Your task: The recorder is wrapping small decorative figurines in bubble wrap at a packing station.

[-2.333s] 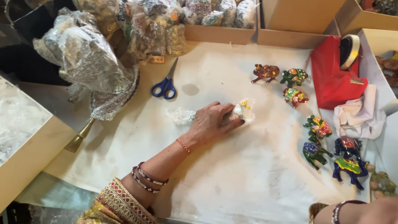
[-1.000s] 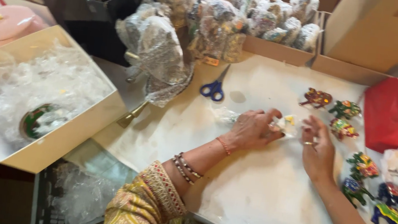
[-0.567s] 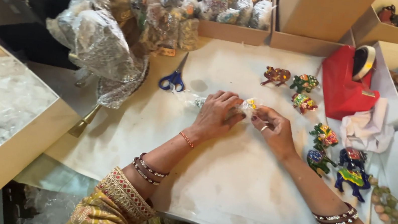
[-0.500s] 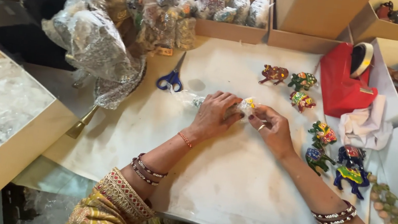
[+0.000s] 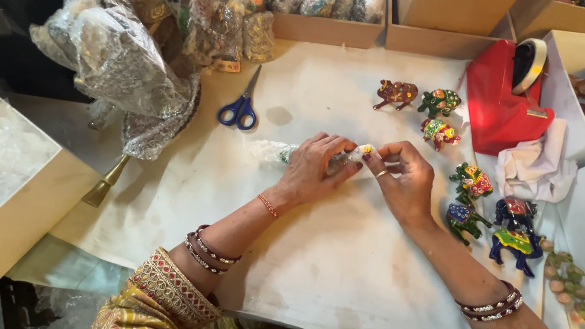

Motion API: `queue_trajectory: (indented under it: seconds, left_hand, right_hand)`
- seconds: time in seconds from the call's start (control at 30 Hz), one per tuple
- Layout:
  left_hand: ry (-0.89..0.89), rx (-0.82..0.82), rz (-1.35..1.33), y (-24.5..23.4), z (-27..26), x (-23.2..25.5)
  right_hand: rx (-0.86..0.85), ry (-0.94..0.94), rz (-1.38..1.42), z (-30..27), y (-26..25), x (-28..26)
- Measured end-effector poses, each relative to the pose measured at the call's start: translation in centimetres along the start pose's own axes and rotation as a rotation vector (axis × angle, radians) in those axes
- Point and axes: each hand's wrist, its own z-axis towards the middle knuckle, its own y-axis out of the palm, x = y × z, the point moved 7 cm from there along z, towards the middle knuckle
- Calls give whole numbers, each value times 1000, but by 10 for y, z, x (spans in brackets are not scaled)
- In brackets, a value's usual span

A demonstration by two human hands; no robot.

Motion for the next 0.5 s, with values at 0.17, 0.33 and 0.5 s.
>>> queue_trajectory:
  seconds: [0.17, 0.33, 0.5]
  left_hand:
    - [-51, -5, 14, 4, -1, -6]
    - [-93, 13, 32, 0, -1, -4]
    - [-103, 42, 12, -2, 0, -4]
  right_hand:
    - [54, -197, -172, -4, -3, -43]
    - [60, -349, -296, -10, -1, -57]
    - [58, -407, -384, -11, -1, -66]
